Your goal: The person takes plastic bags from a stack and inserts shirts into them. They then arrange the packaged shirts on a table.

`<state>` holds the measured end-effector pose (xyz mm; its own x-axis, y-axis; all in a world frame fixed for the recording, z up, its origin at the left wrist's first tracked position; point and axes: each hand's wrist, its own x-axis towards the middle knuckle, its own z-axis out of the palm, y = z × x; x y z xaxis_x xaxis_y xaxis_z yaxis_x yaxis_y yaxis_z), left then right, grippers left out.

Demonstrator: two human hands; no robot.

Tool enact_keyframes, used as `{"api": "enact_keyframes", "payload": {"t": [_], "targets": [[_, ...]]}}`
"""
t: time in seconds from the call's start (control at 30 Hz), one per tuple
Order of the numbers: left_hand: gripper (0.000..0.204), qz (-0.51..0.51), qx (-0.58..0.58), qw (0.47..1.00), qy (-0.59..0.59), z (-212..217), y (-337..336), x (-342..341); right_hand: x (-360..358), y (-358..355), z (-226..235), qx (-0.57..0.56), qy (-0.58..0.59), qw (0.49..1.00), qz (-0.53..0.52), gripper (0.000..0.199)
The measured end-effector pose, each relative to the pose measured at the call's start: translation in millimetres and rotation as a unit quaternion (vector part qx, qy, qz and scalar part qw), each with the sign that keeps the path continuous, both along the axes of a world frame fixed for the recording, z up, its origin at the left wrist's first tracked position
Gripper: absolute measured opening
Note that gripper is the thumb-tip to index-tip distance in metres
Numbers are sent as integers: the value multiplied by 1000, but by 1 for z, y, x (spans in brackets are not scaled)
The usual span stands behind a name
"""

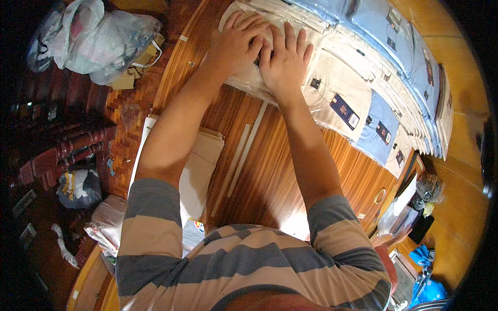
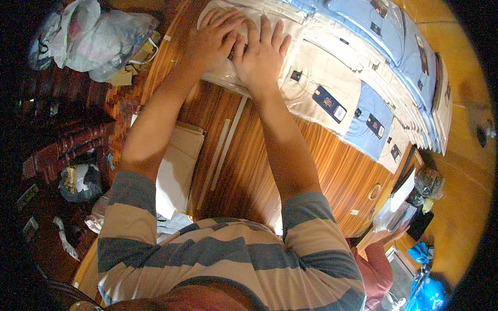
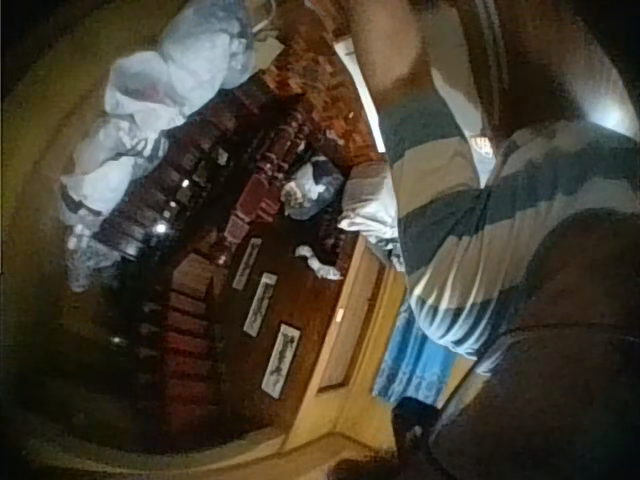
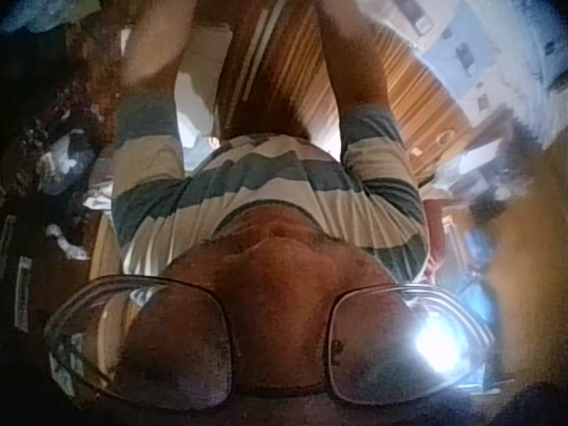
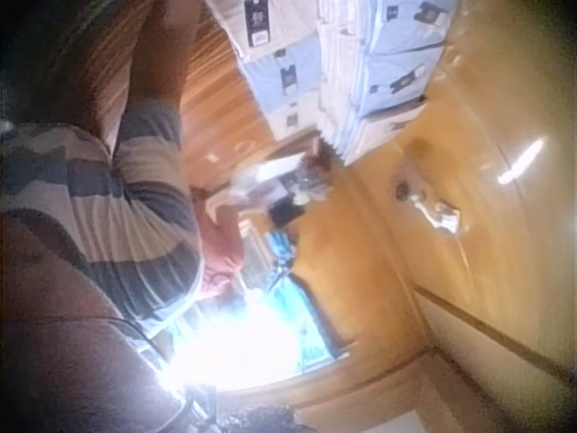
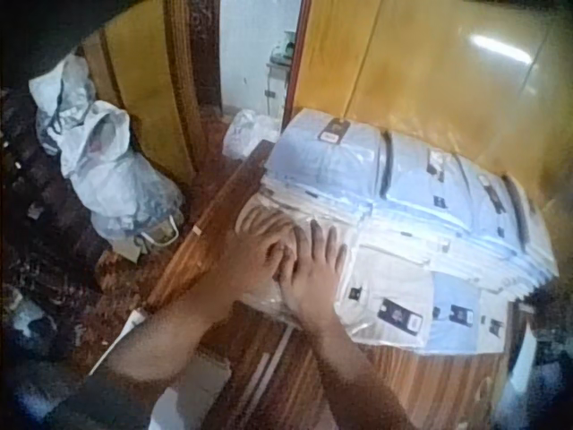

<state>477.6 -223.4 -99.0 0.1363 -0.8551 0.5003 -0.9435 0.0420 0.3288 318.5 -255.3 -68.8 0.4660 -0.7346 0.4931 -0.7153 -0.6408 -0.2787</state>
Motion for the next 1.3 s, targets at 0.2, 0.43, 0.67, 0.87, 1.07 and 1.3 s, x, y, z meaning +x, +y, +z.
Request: {"api": "enact_keyframes", "payload": {"t": [0.2,0.43,0.67,0.87,1.07,1.3], "targets": [[42,-14,-19,1000,-1,4,-1,0,1,-2,-3,6,-27,1000,6,51],[41,-19,-42,999,5,22,6,-8,-1,-5,-7,-10,-29,999,6,50],[41,-49,-54,997,-5,16,2,-2,1,-2,-6,-15,-8,1000,-7,48],[40,-12,-33,999,-14,16,9,-6,1,-1,-8,-1,-38,999,5,50],[43,-59,-7,998,22,26,-3,2,0,-12,2,75,-28,997,11,55],[62,2,78,937,339,50,41,69,-78,35,95,208,-141,968,22,60]]}}
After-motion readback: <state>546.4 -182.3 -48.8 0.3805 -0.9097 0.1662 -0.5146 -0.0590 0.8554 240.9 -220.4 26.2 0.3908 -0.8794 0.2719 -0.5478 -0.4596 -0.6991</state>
